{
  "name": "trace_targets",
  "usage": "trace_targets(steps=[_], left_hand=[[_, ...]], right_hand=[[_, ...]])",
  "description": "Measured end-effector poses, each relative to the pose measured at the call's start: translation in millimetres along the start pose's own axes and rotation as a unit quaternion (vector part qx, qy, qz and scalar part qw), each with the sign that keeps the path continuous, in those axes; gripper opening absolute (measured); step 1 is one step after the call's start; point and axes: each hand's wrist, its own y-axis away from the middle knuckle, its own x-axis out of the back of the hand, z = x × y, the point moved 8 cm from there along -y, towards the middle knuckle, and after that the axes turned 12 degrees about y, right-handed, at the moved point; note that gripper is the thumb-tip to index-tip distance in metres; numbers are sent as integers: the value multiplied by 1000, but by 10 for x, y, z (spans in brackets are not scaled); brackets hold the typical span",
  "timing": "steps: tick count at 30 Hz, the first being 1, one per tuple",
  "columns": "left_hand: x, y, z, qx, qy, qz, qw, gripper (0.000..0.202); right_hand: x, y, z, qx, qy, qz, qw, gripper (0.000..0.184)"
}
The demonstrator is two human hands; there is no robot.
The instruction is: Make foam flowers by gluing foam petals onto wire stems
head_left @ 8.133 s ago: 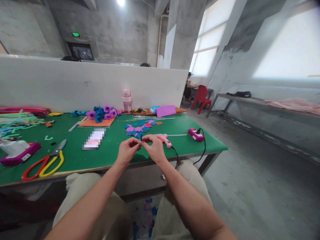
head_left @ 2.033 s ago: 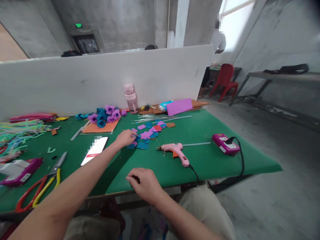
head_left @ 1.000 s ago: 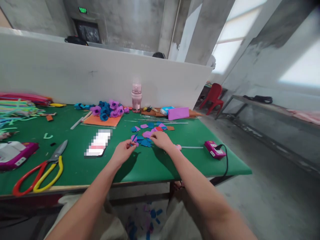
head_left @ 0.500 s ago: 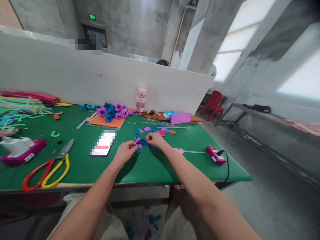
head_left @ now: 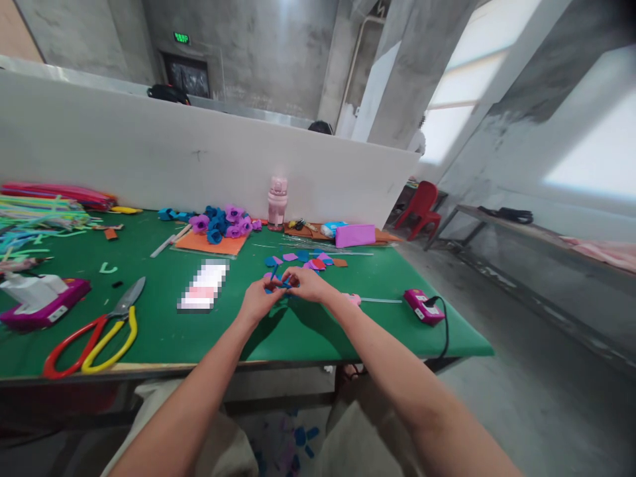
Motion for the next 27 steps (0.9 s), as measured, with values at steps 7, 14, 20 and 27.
trace_targets(steps=[7,14,20,27], left_hand=[[61,-62,-169,16,70,32,997,20],[132,-31,-221,65,119,66,989,21],[129,6,-252,126,217,65,966,30],[47,57,-135,147,271,19,951,40]], right_hand=[[-28,3,51,-9,-22,-2,1000,31],[-78,-101,222,-50,-43,5,998,25],[31,-98,231,-94,-95,73,988,23],[-181,17,111,-117,-221,42,967,23]])
